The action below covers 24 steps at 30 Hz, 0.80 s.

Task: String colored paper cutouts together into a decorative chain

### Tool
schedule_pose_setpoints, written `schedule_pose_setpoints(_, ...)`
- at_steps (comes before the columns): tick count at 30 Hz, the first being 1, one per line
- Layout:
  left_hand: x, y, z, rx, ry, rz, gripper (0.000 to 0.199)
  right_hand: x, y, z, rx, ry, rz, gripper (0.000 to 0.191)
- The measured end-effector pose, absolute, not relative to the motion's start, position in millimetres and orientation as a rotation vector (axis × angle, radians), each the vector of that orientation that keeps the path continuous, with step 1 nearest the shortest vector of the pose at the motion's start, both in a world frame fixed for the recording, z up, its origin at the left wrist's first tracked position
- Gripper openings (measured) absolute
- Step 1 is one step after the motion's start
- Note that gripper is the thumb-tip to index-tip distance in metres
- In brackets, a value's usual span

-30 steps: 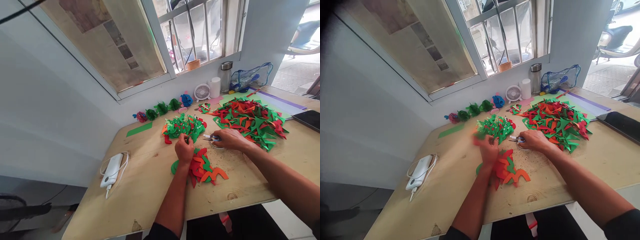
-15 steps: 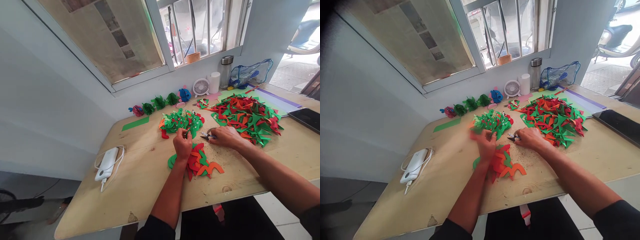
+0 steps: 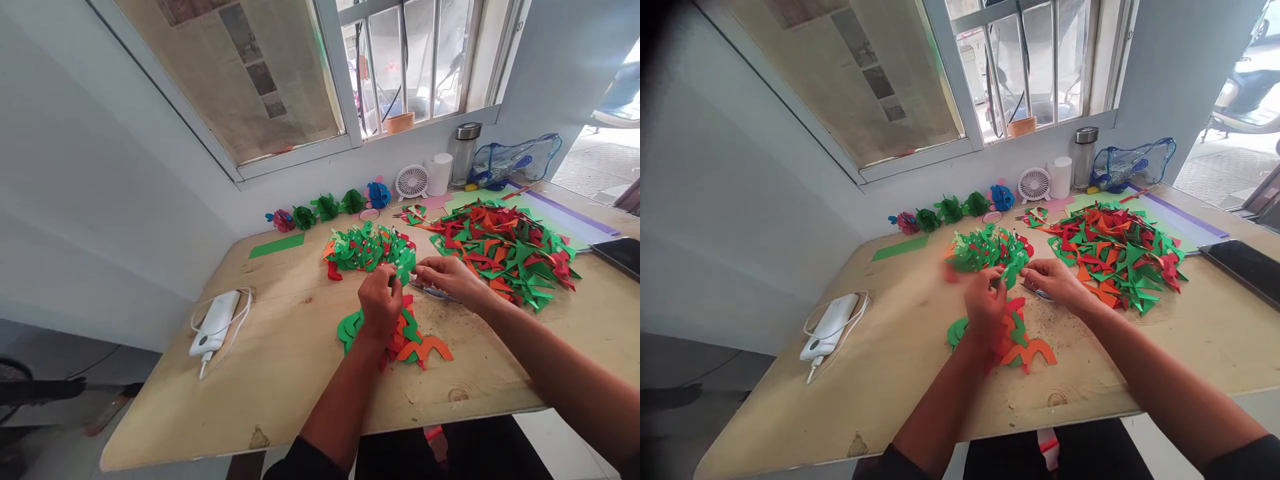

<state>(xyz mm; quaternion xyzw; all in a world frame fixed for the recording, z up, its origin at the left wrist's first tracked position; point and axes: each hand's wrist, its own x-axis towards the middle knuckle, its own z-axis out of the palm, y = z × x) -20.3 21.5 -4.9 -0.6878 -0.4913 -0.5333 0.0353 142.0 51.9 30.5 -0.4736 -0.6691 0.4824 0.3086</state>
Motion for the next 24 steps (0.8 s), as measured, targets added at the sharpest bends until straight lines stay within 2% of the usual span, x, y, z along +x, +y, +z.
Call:
schedule_pose_setpoints(8, -16, 16, 1, -2.296, -1.321, -1.593, 0.017, 143, 56, 26, -1.11, -1.563, 1.328, 0.027)
schedule_pose_setpoints(16, -15, 15, 3, -2.323, -1.531, -1.564, 0.036, 148, 59, 23, -1.11, -1.718, 1.22, 0.028)
schedule_pose_setpoints(24, -14, 14, 5, -2.446, -1.828, -1.895, 0.035, 146, 58, 18, -1.033, -1.947, 1.121, 0.029)
